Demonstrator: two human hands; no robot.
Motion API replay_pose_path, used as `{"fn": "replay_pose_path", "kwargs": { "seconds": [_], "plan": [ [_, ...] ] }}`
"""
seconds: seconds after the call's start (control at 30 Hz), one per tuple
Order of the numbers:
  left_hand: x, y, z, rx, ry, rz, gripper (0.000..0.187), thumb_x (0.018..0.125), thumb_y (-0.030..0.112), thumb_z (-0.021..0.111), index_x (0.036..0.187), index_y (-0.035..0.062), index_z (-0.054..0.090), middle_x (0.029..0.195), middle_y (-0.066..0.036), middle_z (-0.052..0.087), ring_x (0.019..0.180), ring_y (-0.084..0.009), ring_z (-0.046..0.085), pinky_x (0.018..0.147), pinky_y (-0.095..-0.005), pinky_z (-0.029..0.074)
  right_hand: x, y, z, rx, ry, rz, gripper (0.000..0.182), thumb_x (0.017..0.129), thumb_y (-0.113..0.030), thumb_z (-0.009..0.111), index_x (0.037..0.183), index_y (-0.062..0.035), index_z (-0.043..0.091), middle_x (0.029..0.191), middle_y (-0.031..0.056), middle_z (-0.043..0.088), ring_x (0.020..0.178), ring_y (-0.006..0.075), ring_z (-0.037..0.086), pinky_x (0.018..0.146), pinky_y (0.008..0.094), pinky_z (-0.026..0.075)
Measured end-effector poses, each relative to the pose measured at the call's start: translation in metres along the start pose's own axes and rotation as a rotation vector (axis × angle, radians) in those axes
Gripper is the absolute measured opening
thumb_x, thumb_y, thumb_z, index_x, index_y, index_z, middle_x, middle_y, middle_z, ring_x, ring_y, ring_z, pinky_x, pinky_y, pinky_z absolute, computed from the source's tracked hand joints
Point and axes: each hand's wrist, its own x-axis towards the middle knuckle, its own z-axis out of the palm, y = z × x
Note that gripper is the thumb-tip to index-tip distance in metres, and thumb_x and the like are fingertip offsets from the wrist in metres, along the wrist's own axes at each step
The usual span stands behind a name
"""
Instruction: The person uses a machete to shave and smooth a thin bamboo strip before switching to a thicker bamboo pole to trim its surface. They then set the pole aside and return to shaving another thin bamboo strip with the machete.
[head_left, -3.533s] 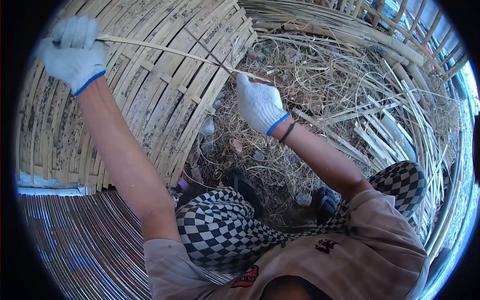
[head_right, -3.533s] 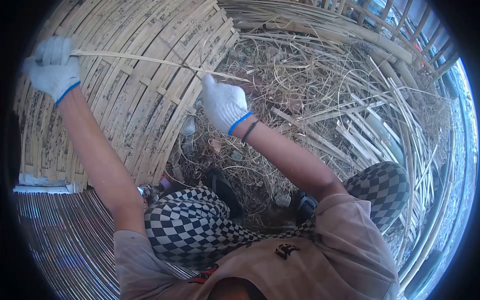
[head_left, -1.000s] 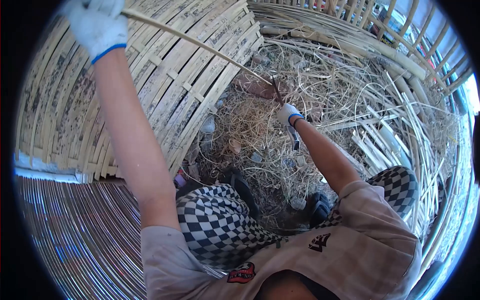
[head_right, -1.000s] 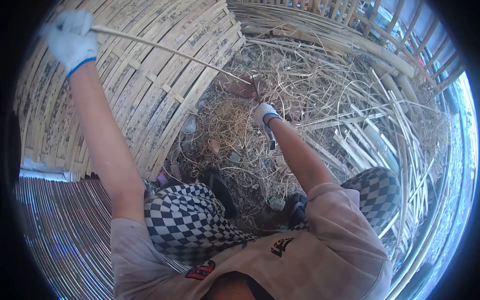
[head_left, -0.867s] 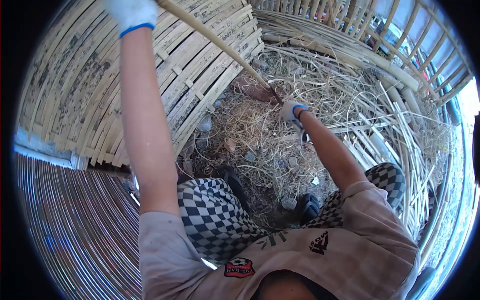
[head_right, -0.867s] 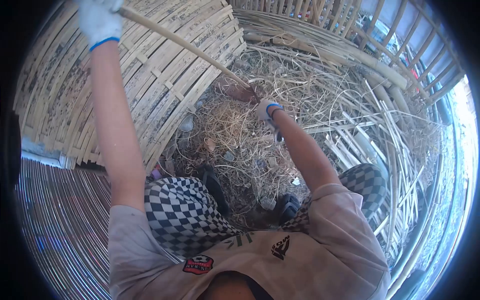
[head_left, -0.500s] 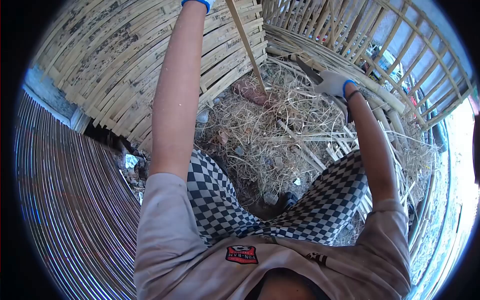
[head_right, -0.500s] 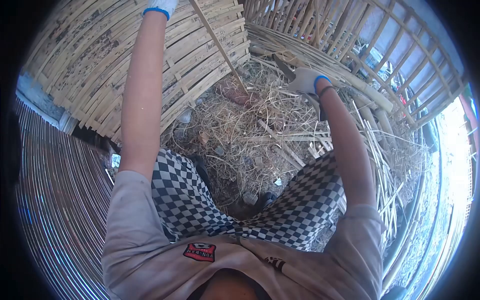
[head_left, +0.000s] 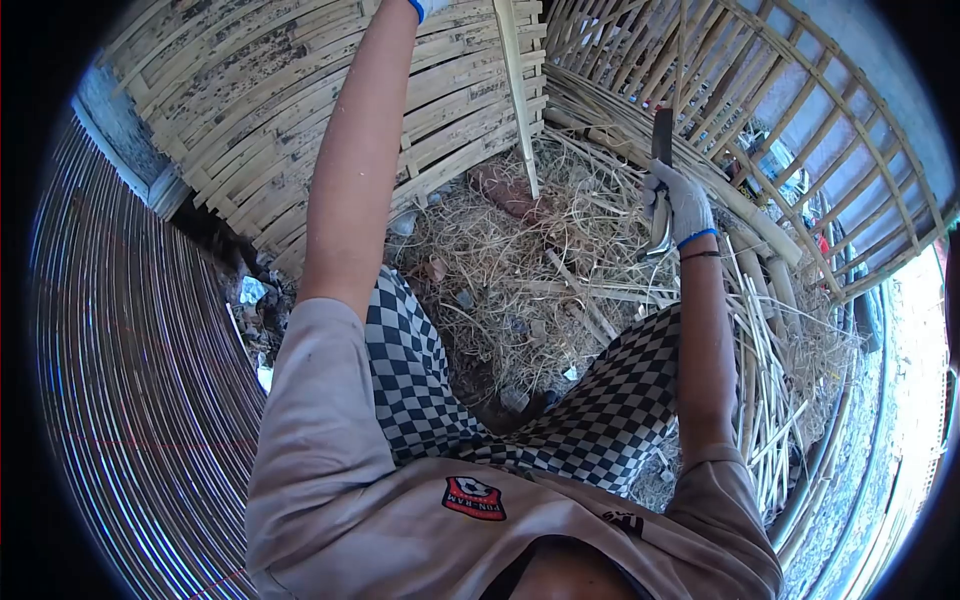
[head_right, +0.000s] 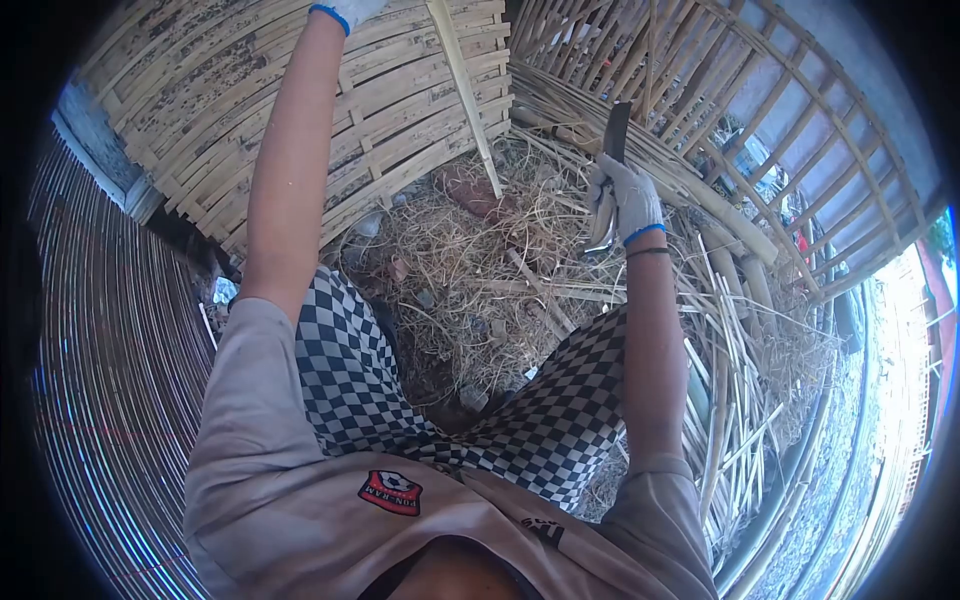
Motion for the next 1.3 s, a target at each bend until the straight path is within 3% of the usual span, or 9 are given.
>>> {"fn": "replay_pose_path", "kwargs": {
  "seconds": [0.1, 0.3, 0.53, 0.73, 0.83, 0.93, 1.03, 1.13, 1.3],
  "plan": [
    [0.001, -0.001, -0.005, 0.0, -0.029, 0.018, 0.024, 0.109, 0.022, 0.053, 0.107, 0.0003, 0.062, 0.093, -0.012, 0.071, 0.085, -0.0274, 0.073, 0.077, -0.0443, 0.064, 0.004, -0.001, 0.002, 0.171, -0.014, 0.121, 0.015, 0.098, -0.018, 0.069, 0.094, -0.0083, 0.059, 0.074, 0.0018, 0.061, 0.058, 0.0157, 0.06, 0.052, 0.0309, 0.051],
    [0.003, -0.013, -0.011, 0.225, 0.001, 0.094, 0.03, 0.106, 0.024, 0.061, 0.111, -0.0033, 0.072, 0.095, -0.009, 0.075, 0.086, -0.0187, 0.072, 0.073, -0.0334, 0.056, 0.009, 0.003, 0.002, 0.199, 0.009, 0.132, 0.014, 0.1, -0.018, 0.067, 0.094, -0.008, 0.058, 0.075, 0.0026, 0.061, 0.059, 0.0162, 0.059, 0.052, 0.0306, 0.051],
    [0.012, -0.031, -0.016, 0.326, -0.017, 0.128, 0.026, 0.102, 0.022, 0.067, 0.109, -0.0018, 0.075, 0.096, -0.008, 0.076, 0.083, -0.0181, 0.07, 0.072, -0.0326, 0.055, 0.009, 0.004, 0.003, 0.187, 0.014, 0.114, 0.014, 0.1, -0.018, 0.065, 0.093, -0.0071, 0.059, 0.075, 0.0034, 0.06, 0.059, 0.0169, 0.06, 0.052, 0.0319, 0.052],
    [-0.007, -0.012, -0.003, 0.811, 0.042, -0.041, 0.027, 0.101, 0.024, 0.066, 0.097, 0.001, 0.079, 0.087, -0.007, 0.076, 0.08, -0.0172, 0.069, 0.074, -0.0325, 0.053, 0.011, 0.006, 0.003, 0.176, 0.007, 0.098, 0.017, 0.1, -0.019, 0.065, 0.09, -0.0068, 0.059, 0.075, 0.0037, 0.059, 0.06, 0.0172, 0.06, 0.053, 0.0323, 0.051],
    [-0.013, -0.005, 0.003, 0.786, 0.072, -0.051, 0.031, 0.101, 0.026, 0.065, 0.089, 0.0017, 0.079, 0.081, -0.007, 0.075, 0.076, -0.0168, 0.067, 0.069, -0.0337, 0.053, 0.012, 0.007, 0.003, 0.181, -0.003, 0.105, 0.018, 0.1, -0.019, 0.066, 0.088, -0.0069, 0.059, 0.075, 0.0037, 0.059, 0.06, 0.0172, 0.06, 0.053, 0.0325, 0.052],
    [0.015, -0.043, -0.021, 0.643, 0.012, 0.219, 0.029, 0.102, 0.025, 0.064, 0.09, 0.0017, 0.078, 0.081, -0.008, 0.075, 0.071, -0.0175, 0.067, 0.066, -0.0353, 0.053, 0.013, 0.008, 0.0, 0.156, -0.015, 0.102, 0.018, 0.099, -0.019, 0.067, 0.089, -0.007, 0.059, 0.076, 0.0035, 0.06, 0.06, 0.0172, 0.06, 0.054, 0.0327, 0.052],
    [0.023, -0.053, -0.028, 0.547, 0.051, 0.241, 0.029, 0.102, 0.024, 0.063, 0.091, 0.0009, 0.077, 0.082, -0.009, 0.076, 0.071, -0.0184, 0.068, 0.066, -0.0356, 0.053, 0.016, 0.01, -0.002, 0.171, -0.009, 0.112, 0.017, 0.099, -0.019, 0.067, 0.09, -0.0069, 0.06, 0.076, 0.0034, 0.06, 0.06, 0.0171, 0.06, 0.054, 0.0323, 0.052],
    [0.003, -0.017, -0.009, 0.618, 0.174, 0.013, 0.029, 0.102, 0.022, 0.061, 0.092, -0.0003, 0.076, 0.083, -0.01, 0.076, 0.076, -0.0195, 0.07, 0.073, -0.036, 0.054, 0.016, 0.011, -0.002, 0.191, 0.001, 0.107, 0.016, 0.099, -0.019, 0.067, 0.09, -0.0068, 0.06, 0.076, 0.0034, 0.06, 0.061, 0.0169, 0.061, 0.053, 0.0319, 0.052],
    [0.0, -0.003, -0.007, 0.643, 0.176, 0.195, 0.027, 0.102, 0.018, 0.062, 0.09, -0.0019, 0.075, 0.084, -0.01, 0.076, 0.076, -0.0201, 0.071, 0.071, -0.0362, 0.055, 0.015, 0.012, -0.002, 0.157, -0.014, 0.09, 0.018, 0.101, -0.023, 0.066, 0.092, -0.0089, 0.058, 0.075, 0.0014, 0.061, 0.06, 0.0144, 0.062, 0.05, 0.0307, 0.054]
  ]
}}
